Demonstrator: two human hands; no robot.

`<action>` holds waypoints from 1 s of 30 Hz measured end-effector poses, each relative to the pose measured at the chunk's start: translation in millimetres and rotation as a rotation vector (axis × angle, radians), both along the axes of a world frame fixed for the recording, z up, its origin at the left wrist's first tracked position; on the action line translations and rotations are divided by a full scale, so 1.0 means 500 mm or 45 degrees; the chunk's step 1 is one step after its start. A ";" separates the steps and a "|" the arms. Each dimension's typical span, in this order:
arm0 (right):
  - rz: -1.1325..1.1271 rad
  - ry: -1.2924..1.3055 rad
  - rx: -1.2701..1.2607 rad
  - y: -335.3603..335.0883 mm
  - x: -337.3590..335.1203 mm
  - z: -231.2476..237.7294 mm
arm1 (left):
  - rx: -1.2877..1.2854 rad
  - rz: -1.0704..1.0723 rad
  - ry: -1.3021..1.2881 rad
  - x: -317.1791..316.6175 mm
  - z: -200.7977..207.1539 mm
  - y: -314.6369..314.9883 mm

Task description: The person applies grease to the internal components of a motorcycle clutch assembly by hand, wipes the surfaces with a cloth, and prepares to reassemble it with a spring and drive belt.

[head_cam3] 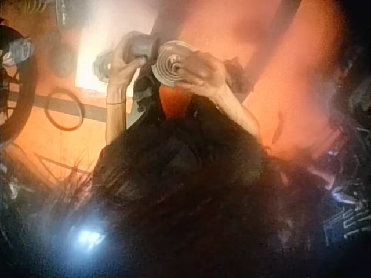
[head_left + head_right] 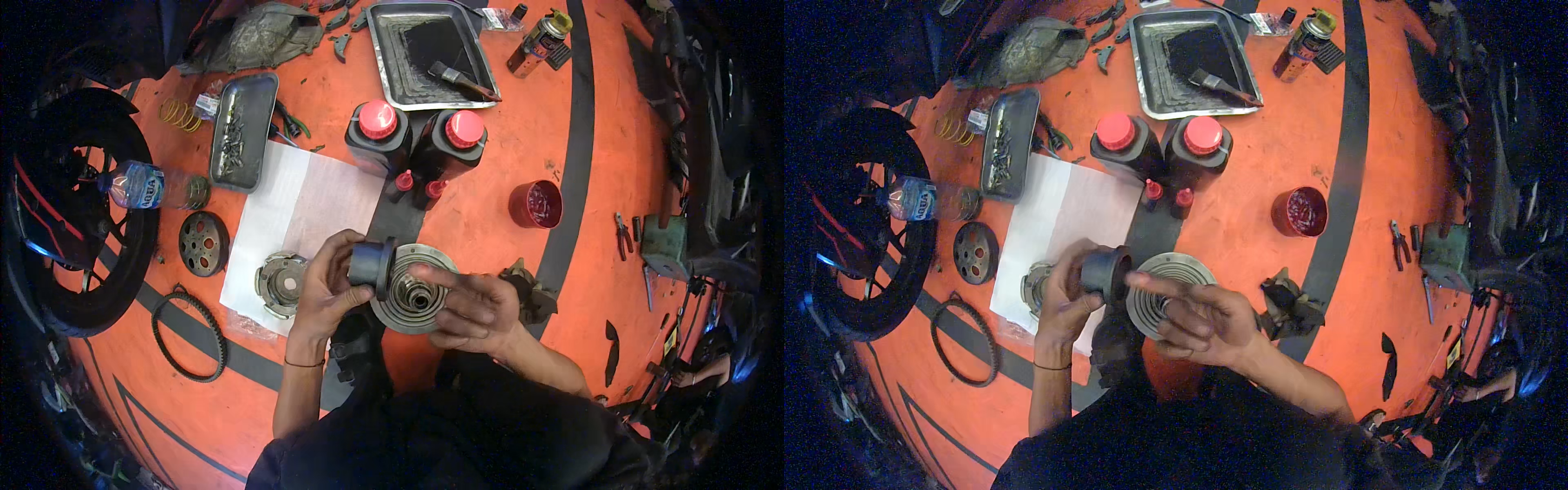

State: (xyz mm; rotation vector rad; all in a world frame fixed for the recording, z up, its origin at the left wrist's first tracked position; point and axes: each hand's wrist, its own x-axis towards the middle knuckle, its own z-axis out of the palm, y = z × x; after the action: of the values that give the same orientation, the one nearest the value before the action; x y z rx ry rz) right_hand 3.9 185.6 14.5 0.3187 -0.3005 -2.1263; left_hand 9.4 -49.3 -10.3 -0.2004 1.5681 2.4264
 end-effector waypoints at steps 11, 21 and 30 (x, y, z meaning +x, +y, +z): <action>0.206 1.742 1.542 0.048 -0.071 0.000 | 0.444 -0.019 -0.472 0.009 0.020 -0.011; 0.238 3.878 1.918 -0.022 -0.154 -0.003 | 0.322 -0.017 -1.077 -0.013 0.048 0.011; 0.328 4.415 1.651 0.013 -0.164 0.006 | 0.284 -0.151 -1.117 0.002 0.009 0.008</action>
State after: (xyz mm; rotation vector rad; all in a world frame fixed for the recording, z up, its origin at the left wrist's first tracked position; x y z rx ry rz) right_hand -78.0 192.0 17.5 2.0289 -2.3517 -0.3655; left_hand 10.6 -45.4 -6.0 -0.9388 0.8753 1.9499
